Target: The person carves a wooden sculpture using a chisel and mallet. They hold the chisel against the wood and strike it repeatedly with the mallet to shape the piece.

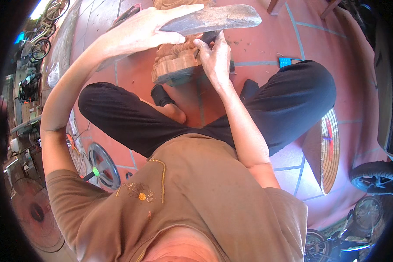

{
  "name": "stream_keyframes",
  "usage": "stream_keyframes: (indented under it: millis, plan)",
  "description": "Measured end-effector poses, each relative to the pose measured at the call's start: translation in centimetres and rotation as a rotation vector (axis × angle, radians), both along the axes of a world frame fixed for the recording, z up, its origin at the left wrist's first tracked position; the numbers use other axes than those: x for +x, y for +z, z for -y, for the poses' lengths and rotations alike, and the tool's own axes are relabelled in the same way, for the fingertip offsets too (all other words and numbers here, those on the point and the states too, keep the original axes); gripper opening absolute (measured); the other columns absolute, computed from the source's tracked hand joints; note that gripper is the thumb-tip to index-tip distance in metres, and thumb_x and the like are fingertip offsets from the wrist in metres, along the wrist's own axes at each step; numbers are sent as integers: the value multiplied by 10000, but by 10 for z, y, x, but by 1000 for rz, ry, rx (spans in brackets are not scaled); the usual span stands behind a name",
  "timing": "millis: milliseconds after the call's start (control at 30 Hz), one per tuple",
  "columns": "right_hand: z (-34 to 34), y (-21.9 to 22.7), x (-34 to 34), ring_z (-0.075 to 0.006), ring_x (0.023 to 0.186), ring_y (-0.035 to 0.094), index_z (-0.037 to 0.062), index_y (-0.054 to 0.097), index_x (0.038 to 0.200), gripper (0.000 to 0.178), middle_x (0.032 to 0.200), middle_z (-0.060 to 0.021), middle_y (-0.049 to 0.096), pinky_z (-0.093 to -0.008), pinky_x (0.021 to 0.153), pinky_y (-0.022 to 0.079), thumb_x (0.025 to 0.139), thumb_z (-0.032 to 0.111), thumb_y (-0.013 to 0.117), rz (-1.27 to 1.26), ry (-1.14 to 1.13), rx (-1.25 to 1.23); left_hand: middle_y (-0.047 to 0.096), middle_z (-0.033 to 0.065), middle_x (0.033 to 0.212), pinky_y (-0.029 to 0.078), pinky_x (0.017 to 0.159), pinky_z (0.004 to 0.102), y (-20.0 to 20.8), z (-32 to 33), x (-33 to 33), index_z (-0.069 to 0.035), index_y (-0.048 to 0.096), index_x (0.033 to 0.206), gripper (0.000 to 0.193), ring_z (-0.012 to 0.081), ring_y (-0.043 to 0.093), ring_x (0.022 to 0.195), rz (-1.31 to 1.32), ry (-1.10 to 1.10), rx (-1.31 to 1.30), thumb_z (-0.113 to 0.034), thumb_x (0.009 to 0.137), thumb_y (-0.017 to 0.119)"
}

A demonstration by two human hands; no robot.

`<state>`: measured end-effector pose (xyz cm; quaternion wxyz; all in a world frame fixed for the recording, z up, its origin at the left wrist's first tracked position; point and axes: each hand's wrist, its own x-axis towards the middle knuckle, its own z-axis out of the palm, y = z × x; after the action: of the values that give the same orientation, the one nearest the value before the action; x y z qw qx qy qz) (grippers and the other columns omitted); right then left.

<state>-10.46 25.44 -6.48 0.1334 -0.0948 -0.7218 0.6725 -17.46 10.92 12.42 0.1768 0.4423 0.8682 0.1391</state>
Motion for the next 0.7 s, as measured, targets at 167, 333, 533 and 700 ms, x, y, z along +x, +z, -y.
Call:
stream_keyframes:
  millis: [167,333,533,700]
  plan:
    - [1,3,-1,-182,788,717,20,621,1065,263,866,-100,748,-346,735,551,881,115,784,11,5,-2,623,262,1354,459,1068,436,45,-15,-1,-81,316,1599,783,390,624,1239,126,96,-4,-336,944,661]
    - [-4,0,-4,-159,776,707,25,616,1065,256,877,-76,749,-328,728,548,885,102,781,-57,-28,-112,584,274,1409,430,1101,437,35,-12,4,-36,325,1584,777,400,585,1293,146,56,165,-370,965,656]
    - [-3,5,-3,-155,774,704,21,620,1054,252,875,-72,749,-329,730,550,878,93,785,-19,-27,-6,559,273,1439,411,1123,426,21,-2,0,-23,338,1574,797,402,554,1329,251,44,-8,-402,957,672]
    - [-4,-1,-6,-163,776,705,17,621,1052,258,881,-71,752,-327,737,554,874,94,791,-27,-17,-103,561,258,1443,420,1114,424,23,-2,-6,-46,335,1581,771,394,560,1325,98,36,43,-350,957,672]
